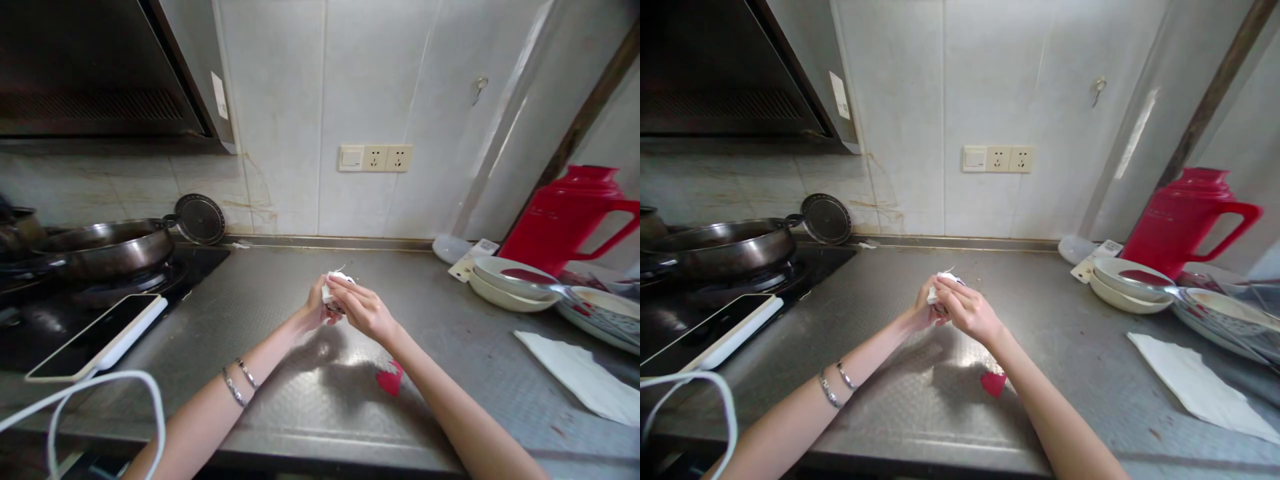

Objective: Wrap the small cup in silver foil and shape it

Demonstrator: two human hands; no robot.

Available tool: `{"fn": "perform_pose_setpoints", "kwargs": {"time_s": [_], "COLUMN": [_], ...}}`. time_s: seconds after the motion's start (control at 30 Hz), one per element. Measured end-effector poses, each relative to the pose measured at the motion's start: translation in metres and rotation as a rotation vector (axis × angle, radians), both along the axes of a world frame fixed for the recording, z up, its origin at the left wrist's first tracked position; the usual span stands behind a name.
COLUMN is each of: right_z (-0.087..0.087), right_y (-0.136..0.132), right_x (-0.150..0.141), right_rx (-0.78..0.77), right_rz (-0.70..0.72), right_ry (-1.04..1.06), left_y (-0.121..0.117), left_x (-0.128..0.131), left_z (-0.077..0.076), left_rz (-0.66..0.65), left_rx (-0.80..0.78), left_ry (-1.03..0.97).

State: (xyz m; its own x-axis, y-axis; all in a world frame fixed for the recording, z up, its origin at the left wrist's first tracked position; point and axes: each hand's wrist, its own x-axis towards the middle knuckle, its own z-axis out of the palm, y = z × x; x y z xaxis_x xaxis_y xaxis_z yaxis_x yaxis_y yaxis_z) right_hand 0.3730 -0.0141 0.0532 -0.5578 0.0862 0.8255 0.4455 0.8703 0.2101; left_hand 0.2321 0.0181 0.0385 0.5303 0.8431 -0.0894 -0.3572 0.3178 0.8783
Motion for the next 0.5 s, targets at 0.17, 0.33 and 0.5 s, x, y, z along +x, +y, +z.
{"fn": "perform_pose_setpoints", "kwargs": {"time_s": [0.17, 0.33, 0.5], "right_z": [0.006, 0.01, 0.016], "right_y": [0.003, 0.013, 0.018], "right_x": [0.011, 0.019, 0.028], "right_rx": [-0.034, -0.114, -0.113], "right_rz": [-0.037, -0.202, -0.319], "right_ry": [0.036, 0.395, 0.602], "left_y": [0.002, 0.005, 0.009], "left_x": [-0.001, -0.007, -0.012], "left_z": [0.009, 0.019, 0.019], "left_rz": [-0.132, -0.266, -0.291], "left_rx": [-0.039, -0.064, -0.132], "left_ry": [0.074, 0.055, 0.021]}}
